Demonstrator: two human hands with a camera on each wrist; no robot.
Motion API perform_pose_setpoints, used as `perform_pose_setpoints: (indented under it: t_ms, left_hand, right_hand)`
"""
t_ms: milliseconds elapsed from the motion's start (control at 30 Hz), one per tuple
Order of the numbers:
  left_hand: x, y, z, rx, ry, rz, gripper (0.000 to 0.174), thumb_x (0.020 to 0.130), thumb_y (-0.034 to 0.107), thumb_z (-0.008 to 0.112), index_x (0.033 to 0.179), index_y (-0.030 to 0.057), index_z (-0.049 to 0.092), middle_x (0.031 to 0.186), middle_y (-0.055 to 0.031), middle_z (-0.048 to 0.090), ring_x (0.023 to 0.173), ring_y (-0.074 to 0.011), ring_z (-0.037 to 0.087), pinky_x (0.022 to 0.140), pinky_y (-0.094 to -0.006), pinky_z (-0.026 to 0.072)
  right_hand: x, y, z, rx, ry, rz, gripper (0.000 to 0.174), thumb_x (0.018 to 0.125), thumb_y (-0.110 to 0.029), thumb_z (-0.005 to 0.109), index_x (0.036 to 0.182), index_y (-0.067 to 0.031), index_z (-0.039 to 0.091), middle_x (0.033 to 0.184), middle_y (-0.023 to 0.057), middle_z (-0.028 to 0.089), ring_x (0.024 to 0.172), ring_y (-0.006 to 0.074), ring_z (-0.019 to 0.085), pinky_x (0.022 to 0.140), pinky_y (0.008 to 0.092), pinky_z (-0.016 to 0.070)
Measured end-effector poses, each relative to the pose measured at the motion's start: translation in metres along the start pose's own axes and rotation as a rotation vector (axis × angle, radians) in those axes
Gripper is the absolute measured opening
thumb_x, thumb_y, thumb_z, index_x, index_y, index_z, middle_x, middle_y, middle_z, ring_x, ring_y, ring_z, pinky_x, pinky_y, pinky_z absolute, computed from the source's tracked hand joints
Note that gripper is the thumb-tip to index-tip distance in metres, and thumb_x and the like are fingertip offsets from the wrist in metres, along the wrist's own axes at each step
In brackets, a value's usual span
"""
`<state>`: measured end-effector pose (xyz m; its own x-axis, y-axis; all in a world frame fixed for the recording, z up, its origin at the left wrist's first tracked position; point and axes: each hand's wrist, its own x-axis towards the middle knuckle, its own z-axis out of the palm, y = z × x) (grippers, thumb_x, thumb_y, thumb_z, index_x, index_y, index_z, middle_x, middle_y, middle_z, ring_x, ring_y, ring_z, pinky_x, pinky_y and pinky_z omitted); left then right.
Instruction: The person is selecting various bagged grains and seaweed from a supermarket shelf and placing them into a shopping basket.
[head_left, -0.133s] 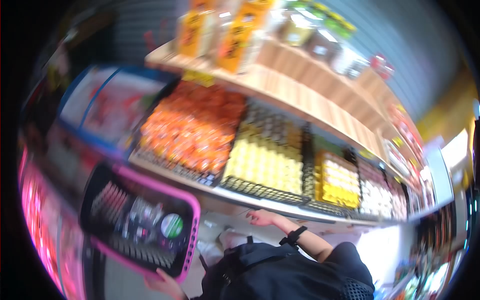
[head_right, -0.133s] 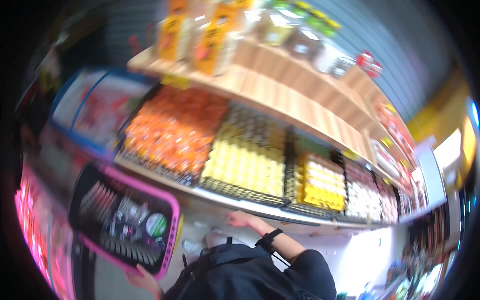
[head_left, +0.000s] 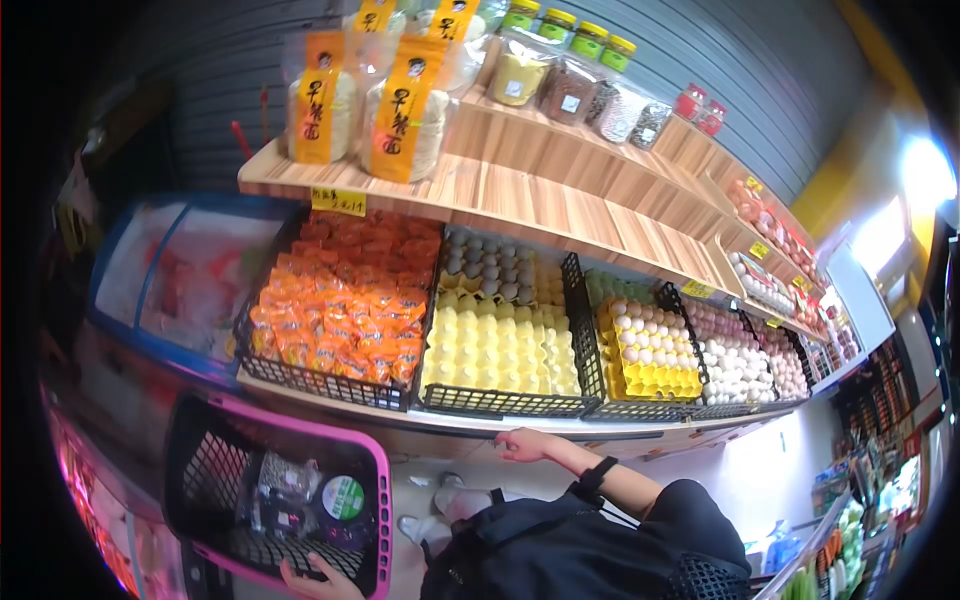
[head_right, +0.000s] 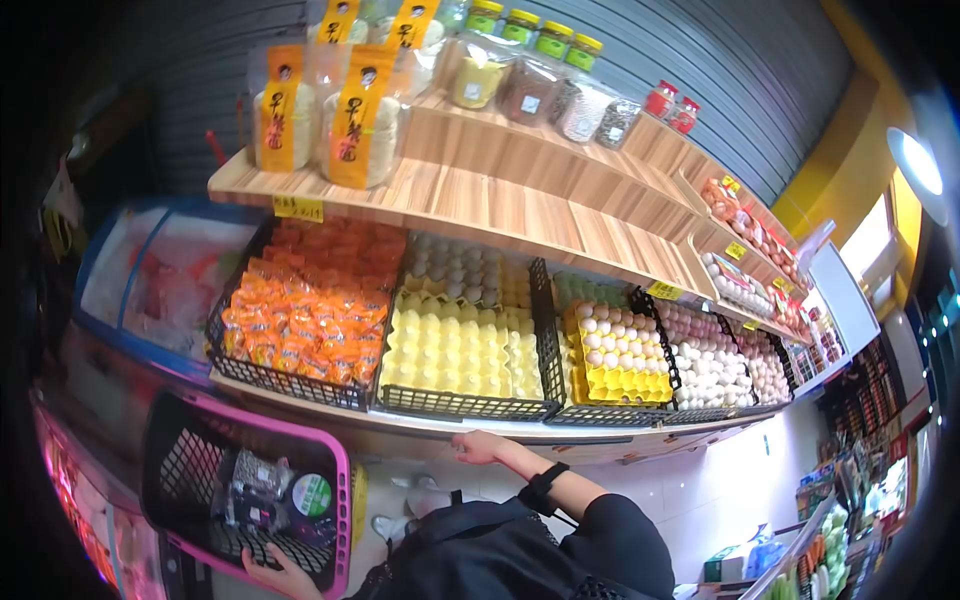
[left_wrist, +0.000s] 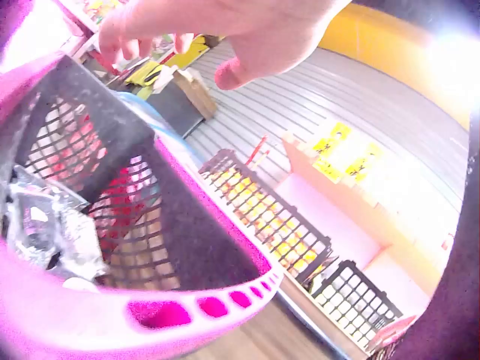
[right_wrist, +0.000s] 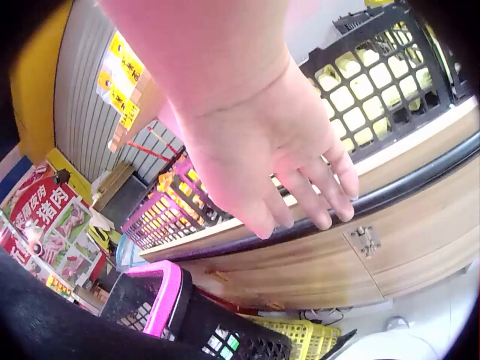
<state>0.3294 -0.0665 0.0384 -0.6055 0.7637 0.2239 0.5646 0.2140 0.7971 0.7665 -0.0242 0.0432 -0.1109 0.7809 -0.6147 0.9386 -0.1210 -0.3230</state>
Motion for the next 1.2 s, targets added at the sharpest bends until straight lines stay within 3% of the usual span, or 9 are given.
perform_pose_setpoints:
  t_ms: [133, 233, 433, 467, 700, 867, 1033, 1100, 1200]
  left_hand:
    - [0.061, 0.011, 0.030, -0.431, -0.356, -0.073, 0.032, 0.085, 0.010, 0.062, 0.114, 0.0053, 0.050, 0.118, -0.0170, 0.052, 0.102, -0.0247, 0.055, 0.086, -0.0384, 0.0458]
    - [0.080, -0.008, 0.068, -0.417, -0.435, 0.181, 0.014, 0.087, 0.006, 0.054, 0.100, -0.0008, 0.053, 0.088, -0.0091, 0.058, 0.079, -0.0154, 0.056, 0.071, -0.0259, 0.0444]
    - [0.087, 0.046, 0.111, -0.512, -0.673, 0.218, 0.024, 0.082, 0.005, 0.061, 0.104, -0.0021, 0.054, 0.092, -0.0145, 0.061, 0.087, -0.0197, 0.060, 0.080, -0.0313, 0.0468]
    - [0.083, 0.069, 0.122, -0.539, -0.613, 0.282, 0.016, 0.081, 0.000, 0.059, 0.096, -0.0022, 0.055, 0.080, -0.0091, 0.062, 0.075, -0.0149, 0.060, 0.072, -0.0268, 0.0478]
    - [0.082, 0.219, 0.197, -0.658, -0.710, 0.439, 0.021, 0.084, 0.000, 0.058, 0.104, 0.0012, 0.052, 0.094, -0.0076, 0.060, 0.085, -0.0137, 0.057, 0.078, -0.0281, 0.0465]
    - [0.045, 0.393, 0.230, -0.682, -0.865, 0.815, 0.030, 0.082, 0.004, 0.061, 0.109, 0.0034, 0.049, 0.106, -0.0073, 0.055, 0.097, -0.0153, 0.055, 0.083, -0.0277, 0.0447]
    - [-0.002, 0.531, 0.279, -0.582, -0.974, 1.142, 0.053, 0.079, 0.021, 0.068, 0.122, 0.0040, 0.041, 0.115, -0.0097, 0.050, 0.109, -0.0236, 0.049, 0.090, -0.0348, 0.0409]
    - [-0.002, 0.573, 0.316, -0.477, -0.818, 1.327, 0.058, 0.080, 0.026, 0.066, 0.126, 0.0045, 0.037, 0.120, -0.0131, 0.047, 0.113, -0.0276, 0.046, 0.094, -0.0366, 0.0395]
    - [0.003, 0.621, 0.375, -0.442, -0.876, 1.234, 0.066, 0.079, 0.030, 0.067, 0.128, 0.0015, 0.033, 0.128, -0.0208, 0.040, 0.117, -0.0320, 0.043, 0.098, -0.0395, 0.0373]
  right_hand:
    - [0.039, -0.010, -0.006, 0.145, 0.150, -0.102, 0.040, 0.086, -0.032, 0.056, 0.119, -0.0092, 0.053, 0.093, 0.0166, 0.064, 0.083, 0.0307, 0.062, 0.075, 0.0388, 0.0488]
    - [0.038, -0.042, -0.021, 0.275, 0.194, -0.133, 0.038, 0.088, -0.029, 0.057, 0.119, -0.0088, 0.053, 0.097, 0.0152, 0.064, 0.085, 0.0274, 0.063, 0.075, 0.0372, 0.0492]
    - [0.010, -0.033, -0.064, 0.513, 0.312, -0.243, 0.039, 0.091, -0.026, 0.055, 0.124, -0.0057, 0.050, 0.106, 0.0106, 0.064, 0.092, 0.0206, 0.062, 0.081, 0.0329, 0.0489]
    - [-0.003, -0.023, -0.079, 0.562, 0.346, -0.275, 0.038, 0.091, -0.025, 0.055, 0.124, -0.0047, 0.050, 0.107, 0.0104, 0.063, 0.094, 0.0194, 0.061, 0.082, 0.0320, 0.0483]
    - [-0.087, 0.064, -0.175, 0.930, 0.683, -0.429, 0.031, 0.090, -0.014, 0.058, 0.119, -0.0034, 0.052, 0.103, 0.0059, 0.062, 0.096, 0.0118, 0.059, 0.084, 0.0270, 0.0478]
    - [-0.123, 0.115, -0.253, 0.994, 0.869, -0.643, 0.035, 0.088, -0.005, 0.057, 0.122, -0.0016, 0.047, 0.109, 0.0097, 0.059, 0.097, 0.0153, 0.059, 0.085, 0.0289, 0.0478]
    - [-0.091, 0.152, -0.342, 0.834, 1.067, -0.673, 0.042, 0.085, -0.007, 0.060, 0.124, -0.0040, 0.045, 0.121, 0.0082, 0.049, 0.109, 0.0161, 0.050, 0.083, 0.0285, 0.0465]
    - [-0.060, 0.170, -0.372, 0.755, 1.220, -0.638, 0.044, 0.084, -0.011, 0.062, 0.123, -0.0041, 0.045, 0.120, 0.0097, 0.050, 0.108, 0.0194, 0.051, 0.086, 0.0303, 0.0459]
    - [-0.016, 0.189, -0.406, 0.644, 1.363, -0.616, 0.055, 0.080, -0.010, 0.063, 0.128, -0.0025, 0.038, 0.124, 0.0162, 0.044, 0.115, 0.0270, 0.046, 0.094, 0.0373, 0.0410]
